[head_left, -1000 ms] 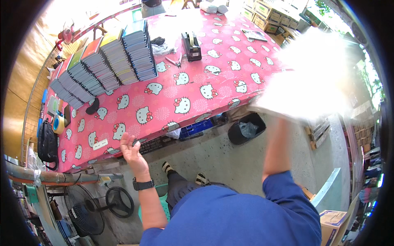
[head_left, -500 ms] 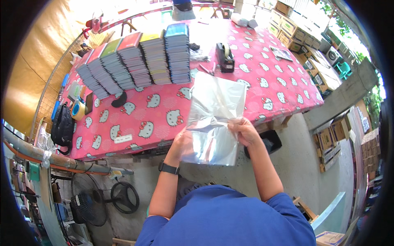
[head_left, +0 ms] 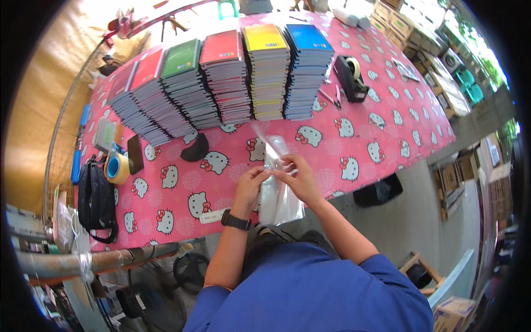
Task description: The person stacks several small notebooks of different colors, places them inside a clear plastic bag, and seals the bag with tape from a dispenser.
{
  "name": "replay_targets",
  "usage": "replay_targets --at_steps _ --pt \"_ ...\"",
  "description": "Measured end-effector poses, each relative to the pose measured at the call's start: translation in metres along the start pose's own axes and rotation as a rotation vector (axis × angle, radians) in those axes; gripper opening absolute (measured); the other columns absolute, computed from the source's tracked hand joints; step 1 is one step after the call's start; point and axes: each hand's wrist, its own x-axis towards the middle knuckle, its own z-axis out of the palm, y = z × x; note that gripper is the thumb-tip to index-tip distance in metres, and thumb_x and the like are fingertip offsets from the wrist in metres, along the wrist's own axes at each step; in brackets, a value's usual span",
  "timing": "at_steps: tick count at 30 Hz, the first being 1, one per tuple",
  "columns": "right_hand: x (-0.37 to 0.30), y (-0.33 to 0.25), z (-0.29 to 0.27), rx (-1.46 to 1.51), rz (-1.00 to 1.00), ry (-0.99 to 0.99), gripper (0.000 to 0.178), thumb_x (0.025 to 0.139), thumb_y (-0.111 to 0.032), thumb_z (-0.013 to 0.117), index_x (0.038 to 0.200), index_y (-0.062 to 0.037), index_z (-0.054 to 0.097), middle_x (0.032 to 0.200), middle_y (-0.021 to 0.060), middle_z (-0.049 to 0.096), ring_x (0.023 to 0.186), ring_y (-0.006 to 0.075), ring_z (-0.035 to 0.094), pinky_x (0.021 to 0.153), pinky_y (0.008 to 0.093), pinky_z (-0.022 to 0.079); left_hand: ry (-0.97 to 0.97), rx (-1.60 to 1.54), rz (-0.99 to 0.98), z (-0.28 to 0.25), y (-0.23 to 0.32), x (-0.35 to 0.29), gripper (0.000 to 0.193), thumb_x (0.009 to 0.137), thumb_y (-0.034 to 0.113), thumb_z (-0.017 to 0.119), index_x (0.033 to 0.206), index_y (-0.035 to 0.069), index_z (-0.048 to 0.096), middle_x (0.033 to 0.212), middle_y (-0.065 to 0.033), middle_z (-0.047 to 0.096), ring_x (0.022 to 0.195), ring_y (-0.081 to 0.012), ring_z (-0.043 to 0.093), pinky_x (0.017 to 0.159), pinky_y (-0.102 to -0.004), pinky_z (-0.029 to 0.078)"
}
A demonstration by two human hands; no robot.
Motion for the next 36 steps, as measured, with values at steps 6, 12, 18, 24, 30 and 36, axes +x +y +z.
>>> replay_targets --at_steps 6,12,18,24,30,36 --pt "0.012 -0.026 0.011 0.209 0.273 -0.066 0.068 0.059 -0.037 0.082 0.109 -0.0032 0.049 0.098 0.0074 0.051 0.085 0.0169 0.052 0.072 0.0312 0.046 -0.189 -0.562 -0.357 -0.005 -0.014 0.028 0.031 0.085 0.030 0.061 0.104 0.006 0.054 0.098 -0.0053 0.059 0.086 -0.0143 0.058 0.072 -0.0277 0.049" --pt "0.021 -0.032 0.016 0.192 0.327 -0.040 0.070 0.056 -0.031 0.082 0.108 0.0000 0.046 0.101 0.0133 0.050 0.087 0.0224 0.053 0.076 0.0330 0.046 -0.291 -0.476 -0.289 0.008 0.001 0.039 0.042 0.086 0.035 0.058 0.115 0.009 0.045 0.113 -0.0065 0.053 0.107 -0.0190 0.051 0.090 -0.0356 0.042" --pt "0.014 0.001 -0.007 0.495 0.390 -0.123 0.052 0.062 -0.028 0.081 0.102 -0.0042 0.058 0.099 0.0076 0.060 0.091 0.0196 0.057 0.076 0.0320 0.048 -0.369 -0.122 -0.139 0.021 0.005 0.045 0.038 0.091 0.030 0.047 0.118 0.003 0.047 0.116 -0.0090 0.053 0.108 -0.0207 0.051 0.088 -0.0371 0.044" --pt "0.022 0.015 0.000 0.572 0.286 -0.143 0.044 0.061 -0.026 0.078 0.093 -0.0022 0.060 0.091 0.0088 0.063 0.083 0.0187 0.061 0.071 0.0336 0.050 -0.438 0.060 0.010 -0.006 0.004 0.061 0.046 0.089 0.030 0.050 0.124 0.002 0.041 0.122 -0.0122 0.048 0.112 -0.0230 0.048 0.095 -0.0378 0.038" --pt "0.003 0.000 -0.038 0.265 0.112 0.125 0.016 0.061 -0.007 0.062 0.075 0.0008 0.061 0.070 0.0150 0.062 0.066 0.0282 0.063 0.060 0.0387 0.051 -0.322 0.423 0.063 -0.005 0.007 0.087 0.041 0.081 0.014 0.051 0.119 0.000 0.043 0.111 -0.0123 0.052 0.094 -0.0211 0.054 0.079 -0.0334 0.044" --pt "0.007 0.062 -0.096 -0.162 0.339 0.357 0.014 0.067 -0.007 0.057 0.079 -0.0001 0.057 0.076 0.0205 0.061 0.073 0.0371 0.060 0.065 0.0432 0.047 -0.326 0.923 0.418 0.028 -0.019 0.098 0.040 0.082 0.015 0.049 0.118 0.000 0.044 0.114 -0.0134 0.051 0.099 -0.0243 0.051 0.084 -0.0382 0.039"
